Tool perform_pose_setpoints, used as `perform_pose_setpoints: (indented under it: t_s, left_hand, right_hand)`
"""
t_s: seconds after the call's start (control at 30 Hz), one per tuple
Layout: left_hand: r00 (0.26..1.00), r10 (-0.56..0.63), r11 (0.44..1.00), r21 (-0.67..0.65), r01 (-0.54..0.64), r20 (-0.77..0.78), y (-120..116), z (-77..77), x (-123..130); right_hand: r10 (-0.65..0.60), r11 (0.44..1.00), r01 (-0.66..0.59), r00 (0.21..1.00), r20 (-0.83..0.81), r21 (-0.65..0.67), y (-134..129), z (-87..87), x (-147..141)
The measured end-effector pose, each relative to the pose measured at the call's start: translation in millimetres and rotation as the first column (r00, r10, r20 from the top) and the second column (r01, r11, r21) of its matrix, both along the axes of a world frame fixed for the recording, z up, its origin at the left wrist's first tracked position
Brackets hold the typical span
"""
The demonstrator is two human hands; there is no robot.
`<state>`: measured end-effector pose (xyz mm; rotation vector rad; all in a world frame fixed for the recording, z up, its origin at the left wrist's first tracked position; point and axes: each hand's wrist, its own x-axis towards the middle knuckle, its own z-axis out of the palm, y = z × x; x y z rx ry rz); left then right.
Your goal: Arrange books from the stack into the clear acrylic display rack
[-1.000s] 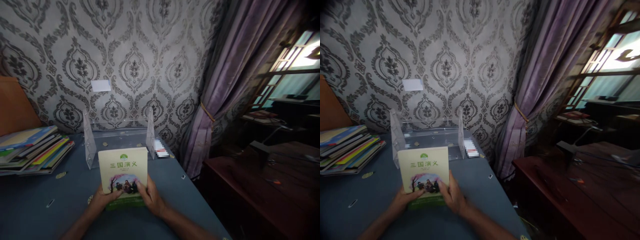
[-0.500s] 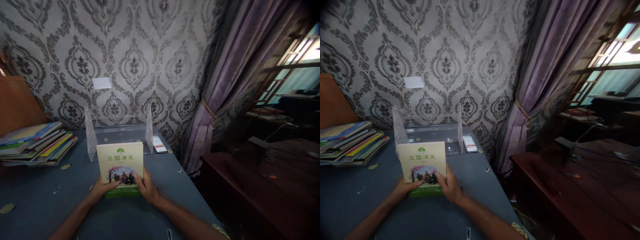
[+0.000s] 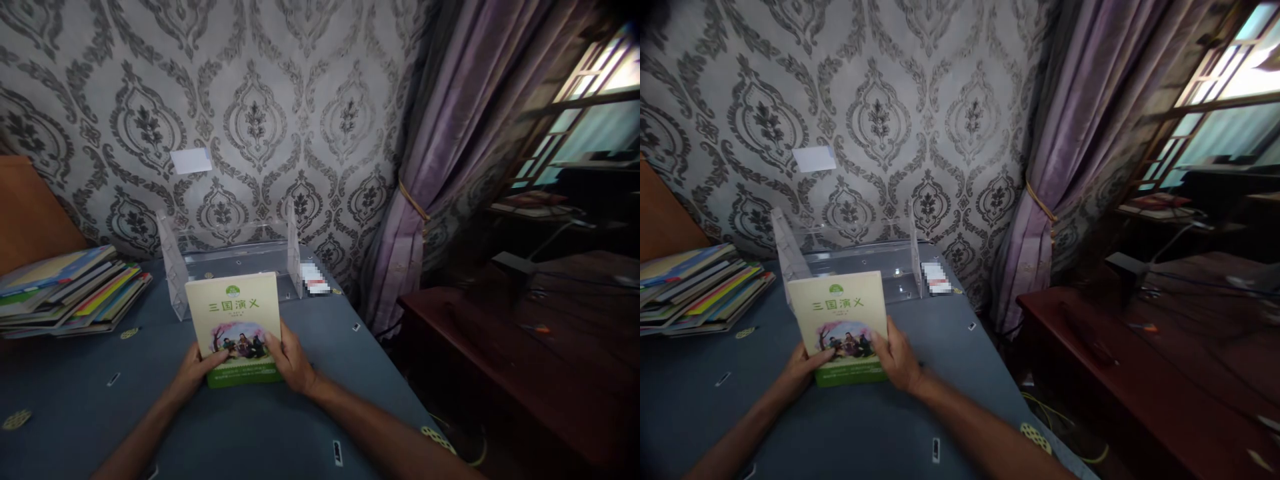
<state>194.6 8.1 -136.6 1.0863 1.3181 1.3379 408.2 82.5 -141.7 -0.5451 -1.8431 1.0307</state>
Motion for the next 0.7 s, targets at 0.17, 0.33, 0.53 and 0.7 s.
perform_pose_setpoints:
  t_s: [0.17,0.33,0.53,0.7]
  left_hand:
    - [0.995,0.075,0.996,0.053,-0.072,-0.059,4,7.6,-5]
    - [0.983,0.122,0.987,0.123,-0.106,-0.136,10,23.7,-2]
    - [0.956,0.127,0.979,0.188,-0.078,-0.265,15,24.4,2]
    - [0.855,0.109,0.974,0.226,0.01,-0.507,16,30.8,-7]
  right_hand:
    - [-0.003,1.0,0.003,1.0,-0.005,0.004,6,7.1,1]
    - [-0.061,0.998,0.06,0.997,-0.045,-0.034,15,28.7,4]
    - [-0.113,0.994,0.111,0.988,0.105,0.026,20,39.9,19]
    - [-0.097,0.992,0.074,0.965,0.245,0.103,25,43.7,35]
